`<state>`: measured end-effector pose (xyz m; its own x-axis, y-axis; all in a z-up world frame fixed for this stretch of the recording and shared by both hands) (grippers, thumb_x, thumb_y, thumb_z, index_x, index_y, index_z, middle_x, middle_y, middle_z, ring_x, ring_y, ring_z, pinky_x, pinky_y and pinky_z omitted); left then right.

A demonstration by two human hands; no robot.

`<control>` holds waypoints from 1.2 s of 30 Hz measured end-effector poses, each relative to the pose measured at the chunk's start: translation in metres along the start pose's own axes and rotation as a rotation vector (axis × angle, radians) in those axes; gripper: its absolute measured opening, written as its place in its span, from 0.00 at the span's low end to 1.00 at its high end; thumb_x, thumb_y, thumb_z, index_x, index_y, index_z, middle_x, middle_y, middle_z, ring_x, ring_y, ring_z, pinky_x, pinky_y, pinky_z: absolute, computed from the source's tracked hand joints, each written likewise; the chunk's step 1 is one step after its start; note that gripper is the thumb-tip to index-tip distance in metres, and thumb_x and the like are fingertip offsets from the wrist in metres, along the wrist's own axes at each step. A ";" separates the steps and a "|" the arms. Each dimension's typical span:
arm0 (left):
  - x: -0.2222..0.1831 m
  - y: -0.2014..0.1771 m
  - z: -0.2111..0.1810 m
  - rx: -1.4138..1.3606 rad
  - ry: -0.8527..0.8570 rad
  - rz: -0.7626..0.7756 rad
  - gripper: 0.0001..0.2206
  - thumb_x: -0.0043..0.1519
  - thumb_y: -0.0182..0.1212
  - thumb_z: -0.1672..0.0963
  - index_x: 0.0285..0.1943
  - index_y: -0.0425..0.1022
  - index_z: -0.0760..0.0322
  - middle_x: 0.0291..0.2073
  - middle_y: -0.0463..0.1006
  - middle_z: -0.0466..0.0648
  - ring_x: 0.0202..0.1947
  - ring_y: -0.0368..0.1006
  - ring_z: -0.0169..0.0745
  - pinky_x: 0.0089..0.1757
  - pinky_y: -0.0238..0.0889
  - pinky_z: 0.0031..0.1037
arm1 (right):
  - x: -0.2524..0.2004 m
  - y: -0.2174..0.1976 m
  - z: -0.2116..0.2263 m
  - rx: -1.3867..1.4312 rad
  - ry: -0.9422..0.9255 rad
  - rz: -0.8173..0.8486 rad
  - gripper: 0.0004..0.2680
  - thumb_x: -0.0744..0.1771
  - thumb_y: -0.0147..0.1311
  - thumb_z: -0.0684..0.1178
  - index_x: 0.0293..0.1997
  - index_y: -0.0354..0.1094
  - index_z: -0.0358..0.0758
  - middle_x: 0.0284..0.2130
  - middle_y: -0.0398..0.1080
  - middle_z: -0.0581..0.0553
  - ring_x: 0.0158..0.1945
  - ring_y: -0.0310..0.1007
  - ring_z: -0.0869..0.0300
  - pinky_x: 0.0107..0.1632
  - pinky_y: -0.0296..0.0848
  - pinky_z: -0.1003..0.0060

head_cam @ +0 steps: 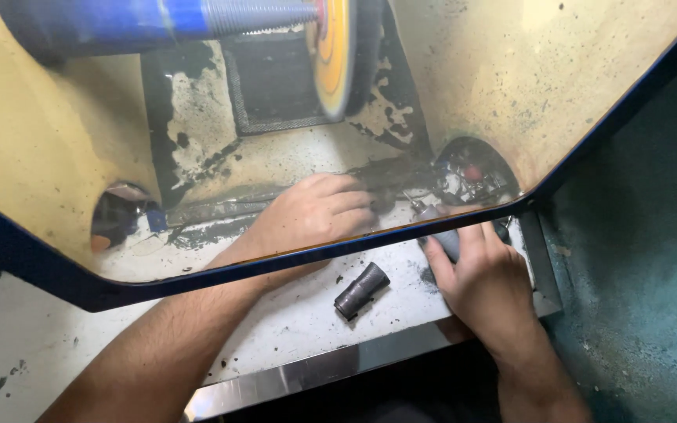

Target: Polishing a small jewelry component using a handheld rotary tool and a stationary polishing wheel

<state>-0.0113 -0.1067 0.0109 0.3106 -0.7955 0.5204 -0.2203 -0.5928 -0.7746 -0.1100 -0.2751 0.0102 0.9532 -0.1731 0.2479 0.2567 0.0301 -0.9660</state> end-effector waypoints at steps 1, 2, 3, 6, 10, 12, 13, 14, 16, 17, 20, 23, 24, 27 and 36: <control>-0.001 -0.005 0.002 0.006 -0.004 -0.005 0.05 0.65 0.54 0.56 0.44 0.75 0.59 0.46 0.78 0.43 0.55 0.71 0.44 0.57 0.63 0.36 | 0.005 -0.003 0.004 0.001 -0.008 -0.003 0.15 0.65 0.60 0.56 0.52 0.71 0.40 0.32 0.71 0.41 0.32 0.78 0.38 0.33 0.76 0.42; -0.002 -0.010 0.007 -0.033 -0.035 -0.019 0.05 0.64 0.55 0.57 0.44 0.76 0.59 0.45 0.78 0.45 0.55 0.71 0.46 0.55 0.64 0.38 | 0.010 -0.007 0.007 -0.005 0.002 -0.022 0.17 0.65 0.60 0.59 0.54 0.69 0.40 0.33 0.71 0.41 0.34 0.78 0.39 0.35 0.77 0.43; -0.003 -0.014 0.011 -0.076 -0.065 -0.032 0.05 0.64 0.56 0.58 0.44 0.77 0.59 0.45 0.78 0.46 0.55 0.72 0.48 0.54 0.65 0.39 | 0.014 -0.012 0.009 -0.011 0.017 -0.038 0.19 0.66 0.60 0.62 0.57 0.67 0.40 0.34 0.72 0.41 0.36 0.79 0.40 0.37 0.78 0.44; -0.017 -0.009 0.038 -0.073 -0.145 -0.058 0.03 0.60 0.59 0.60 0.39 0.76 0.57 0.42 0.77 0.41 0.49 0.73 0.42 0.48 0.68 0.34 | 0.045 -0.034 0.046 -0.002 0.030 -0.011 0.27 0.63 0.64 0.64 0.66 0.62 0.44 0.44 0.75 0.39 0.42 0.79 0.38 0.43 0.78 0.42; -0.017 -0.017 0.046 -0.067 -0.202 -0.042 0.02 0.58 0.62 0.58 0.37 0.76 0.55 0.38 0.77 0.40 0.46 0.73 0.41 0.45 0.68 0.33 | 0.067 -0.007 0.046 0.130 0.200 0.236 0.28 0.62 0.64 0.60 0.69 0.56 0.52 0.55 0.73 0.40 0.53 0.75 0.37 0.54 0.72 0.39; -0.015 -0.019 0.048 -0.080 -0.275 0.010 0.02 0.58 0.64 0.56 0.37 0.78 0.57 0.38 0.78 0.42 0.46 0.73 0.42 0.44 0.68 0.33 | 0.068 0.016 0.047 0.140 0.220 0.438 0.27 0.64 0.58 0.60 0.70 0.53 0.56 0.56 0.73 0.44 0.57 0.75 0.42 0.57 0.71 0.43; -0.013 -0.020 0.047 -0.081 -0.276 0.011 0.02 0.58 0.64 0.56 0.37 0.78 0.57 0.38 0.78 0.42 0.46 0.73 0.42 0.44 0.68 0.33 | 0.068 0.017 0.045 0.140 0.220 0.439 0.27 0.64 0.58 0.60 0.70 0.53 0.56 0.56 0.73 0.44 0.57 0.75 0.42 0.57 0.71 0.43; -0.013 -0.020 0.049 -0.096 -0.308 0.033 0.03 0.59 0.64 0.56 0.38 0.79 0.57 0.38 0.78 0.43 0.46 0.73 0.43 0.44 0.68 0.34 | 0.068 0.016 0.039 0.093 0.251 0.416 0.26 0.63 0.58 0.60 0.69 0.54 0.57 0.57 0.73 0.44 0.56 0.75 0.41 0.57 0.72 0.43; -0.014 -0.018 0.051 -0.114 -0.345 0.053 0.04 0.59 0.64 0.56 0.39 0.80 0.58 0.38 0.79 0.44 0.45 0.73 0.43 0.44 0.68 0.34 | 0.068 0.012 0.031 0.043 0.278 0.396 0.26 0.62 0.59 0.60 0.68 0.55 0.58 0.57 0.72 0.44 0.55 0.75 0.41 0.56 0.72 0.44; -0.014 -0.016 0.052 -0.103 -0.350 0.066 0.04 0.59 0.63 0.57 0.39 0.80 0.58 0.39 0.78 0.44 0.45 0.72 0.44 0.44 0.68 0.35 | 0.070 0.003 0.029 0.041 0.270 0.339 0.26 0.63 0.59 0.58 0.68 0.53 0.56 0.55 0.73 0.42 0.54 0.76 0.39 0.54 0.73 0.43; -0.014 -0.012 0.053 -0.072 -0.358 0.092 0.04 0.59 0.63 0.56 0.38 0.80 0.59 0.38 0.77 0.45 0.44 0.72 0.44 0.44 0.68 0.34 | 0.060 -0.010 0.026 0.060 0.238 0.156 0.25 0.64 0.61 0.55 0.68 0.54 0.53 0.51 0.74 0.42 0.52 0.77 0.40 0.51 0.74 0.45; -0.016 -0.008 0.054 -0.045 -0.337 0.073 0.04 0.59 0.63 0.56 0.35 0.78 0.60 0.37 0.75 0.46 0.42 0.71 0.45 0.44 0.67 0.35 | 0.035 -0.013 0.034 0.162 0.182 0.061 0.20 0.65 0.62 0.54 0.62 0.61 0.49 0.41 0.77 0.42 0.46 0.78 0.41 0.45 0.76 0.46; -0.016 -0.008 0.053 -0.036 -0.308 0.042 0.05 0.59 0.62 0.56 0.33 0.76 0.61 0.36 0.74 0.47 0.41 0.70 0.47 0.44 0.66 0.36 | 0.026 -0.010 0.038 0.241 0.152 0.088 0.16 0.65 0.60 0.55 0.57 0.65 0.46 0.35 0.78 0.39 0.41 0.79 0.39 0.41 0.77 0.44; -0.011 -0.009 0.051 -0.030 -0.325 0.096 0.07 0.62 0.61 0.56 0.33 0.76 0.63 0.32 0.70 0.45 0.37 0.64 0.45 0.42 0.62 0.38 | 0.018 0.008 0.057 0.316 -0.015 0.168 0.18 0.66 0.56 0.56 0.58 0.66 0.37 0.47 0.76 0.42 0.46 0.77 0.42 0.46 0.72 0.52; -0.015 -0.005 0.060 -0.084 -0.437 0.128 0.08 0.64 0.61 0.53 0.44 0.81 0.58 0.37 0.78 0.45 0.41 0.69 0.39 0.49 0.65 0.40 | 0.026 -0.018 0.084 0.256 -0.189 -0.013 0.12 0.69 0.57 0.50 0.52 0.69 0.30 0.42 0.74 0.43 0.40 0.76 0.49 0.41 0.73 0.59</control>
<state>0.0404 -0.0840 -0.0141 0.6329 -0.7458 0.2081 -0.3508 -0.5158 -0.7816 -0.0762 -0.1979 0.0406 0.9562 0.0098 0.2926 0.2783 0.2802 -0.9187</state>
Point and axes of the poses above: each hand's wrist, its own x-axis towards the middle knuckle, its own y-axis out of the palm, z = x × y, the point moved 9 cm from there along x, towards the middle knuckle
